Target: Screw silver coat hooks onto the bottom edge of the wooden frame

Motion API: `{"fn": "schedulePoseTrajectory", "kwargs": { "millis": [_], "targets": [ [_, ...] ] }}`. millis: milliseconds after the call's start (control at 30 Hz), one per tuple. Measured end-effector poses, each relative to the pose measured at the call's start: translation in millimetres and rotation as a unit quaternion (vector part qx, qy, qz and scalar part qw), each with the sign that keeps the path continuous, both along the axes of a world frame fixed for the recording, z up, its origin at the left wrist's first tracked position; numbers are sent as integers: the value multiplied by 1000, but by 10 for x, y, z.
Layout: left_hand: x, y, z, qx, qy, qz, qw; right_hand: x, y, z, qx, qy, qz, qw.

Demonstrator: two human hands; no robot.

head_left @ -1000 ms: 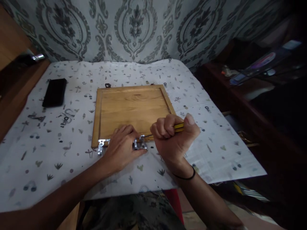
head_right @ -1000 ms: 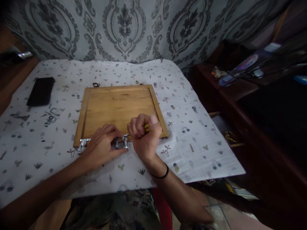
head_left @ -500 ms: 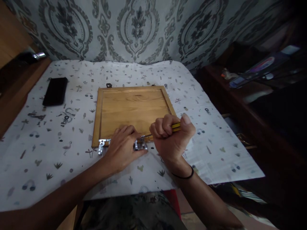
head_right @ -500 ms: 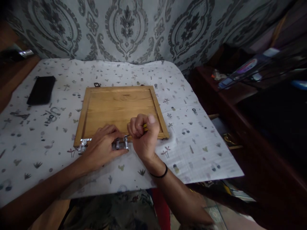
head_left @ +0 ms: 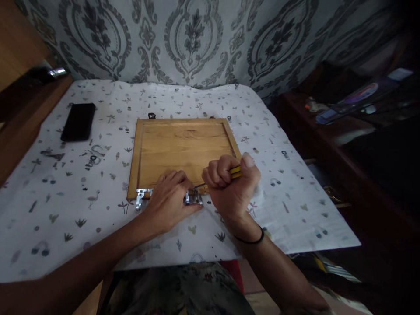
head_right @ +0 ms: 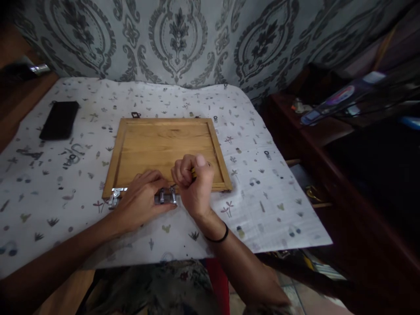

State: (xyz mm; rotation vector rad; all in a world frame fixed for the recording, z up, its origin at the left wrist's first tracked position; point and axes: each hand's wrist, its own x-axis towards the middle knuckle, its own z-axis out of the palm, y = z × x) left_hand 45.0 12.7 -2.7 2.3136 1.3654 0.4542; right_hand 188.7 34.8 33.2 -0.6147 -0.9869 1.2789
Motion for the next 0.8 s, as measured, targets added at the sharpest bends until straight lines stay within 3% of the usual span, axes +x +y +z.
{"fn": "schedulePoseTrajectory", "kwargs": {
  "millis": [500, 800],
  "targets": [
    [-10, 10, 18, -13, -8, -5, 1000, -45, 57, -31, 27, -91, 14, 995],
    [-2, 7, 51, -26, 1, -5, 1000, -5, 62, -19, 30, -63, -4, 998]
  ]
}}
